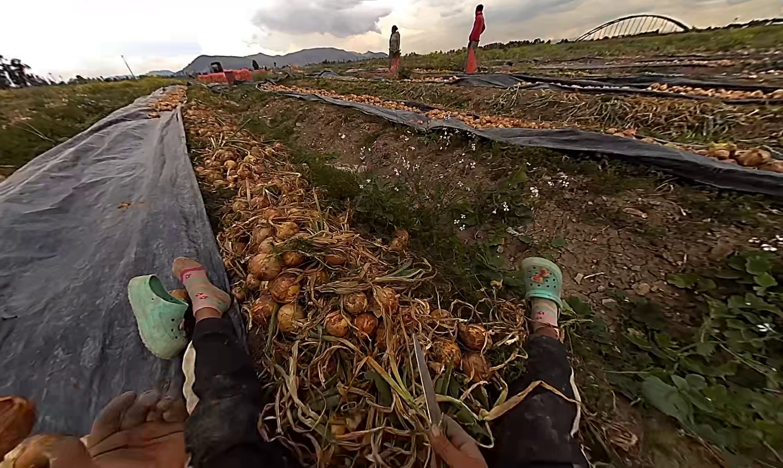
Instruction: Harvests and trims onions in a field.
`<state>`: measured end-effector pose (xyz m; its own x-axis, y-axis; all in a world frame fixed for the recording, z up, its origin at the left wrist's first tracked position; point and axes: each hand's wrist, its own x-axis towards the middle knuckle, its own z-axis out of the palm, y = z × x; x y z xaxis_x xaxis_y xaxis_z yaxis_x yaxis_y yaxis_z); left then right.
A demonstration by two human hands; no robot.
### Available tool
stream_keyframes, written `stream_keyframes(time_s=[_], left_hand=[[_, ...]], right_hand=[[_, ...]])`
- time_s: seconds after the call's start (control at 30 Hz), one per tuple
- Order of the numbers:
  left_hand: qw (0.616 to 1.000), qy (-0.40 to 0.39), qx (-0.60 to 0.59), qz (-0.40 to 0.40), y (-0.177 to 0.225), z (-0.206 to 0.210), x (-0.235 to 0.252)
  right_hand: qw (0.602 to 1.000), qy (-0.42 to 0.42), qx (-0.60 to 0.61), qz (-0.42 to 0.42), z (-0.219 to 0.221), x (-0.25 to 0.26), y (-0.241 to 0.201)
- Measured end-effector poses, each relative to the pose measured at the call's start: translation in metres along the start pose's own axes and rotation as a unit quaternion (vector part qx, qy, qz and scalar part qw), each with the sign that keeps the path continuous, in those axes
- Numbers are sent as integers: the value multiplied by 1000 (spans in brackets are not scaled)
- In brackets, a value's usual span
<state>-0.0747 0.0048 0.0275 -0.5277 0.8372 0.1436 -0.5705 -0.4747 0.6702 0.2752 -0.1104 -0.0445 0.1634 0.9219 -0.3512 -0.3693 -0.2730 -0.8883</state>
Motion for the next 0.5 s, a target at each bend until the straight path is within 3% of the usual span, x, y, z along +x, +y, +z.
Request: stream_keyframes(time_s=[0.1, 0.17, 0.23, 0.3, 0.4, 0.43, 0.5], left_hand=[[976, -75, 187, 84, -14, 0, -14], [930, -129, 321, 127, -30, -2, -22], [821, -221, 500, 164, -43, -6, -28], [709, -335, 604, 144, -57, -1, -34], [597, -479, 644, -8, -90, 14, -47], [535, -529, 655, -73, -102, 20, -53], [374, -607, 676, -186, -131, 30, -65]], right_hand=[[1000, 14, 7, 8, 1, -1, 2], [1000, 24, 5, 1, 0, 1, 5], [999, 33, -5, -1, -2, 2, 5], [999, 43, -20, 6, -3, 4, 2], [998, 49, -31, 13, -1, 13, -3], [998, 49, -28, 13, 0, 16, -4], [999, 44, -19, 13, 0, 18, -6]])
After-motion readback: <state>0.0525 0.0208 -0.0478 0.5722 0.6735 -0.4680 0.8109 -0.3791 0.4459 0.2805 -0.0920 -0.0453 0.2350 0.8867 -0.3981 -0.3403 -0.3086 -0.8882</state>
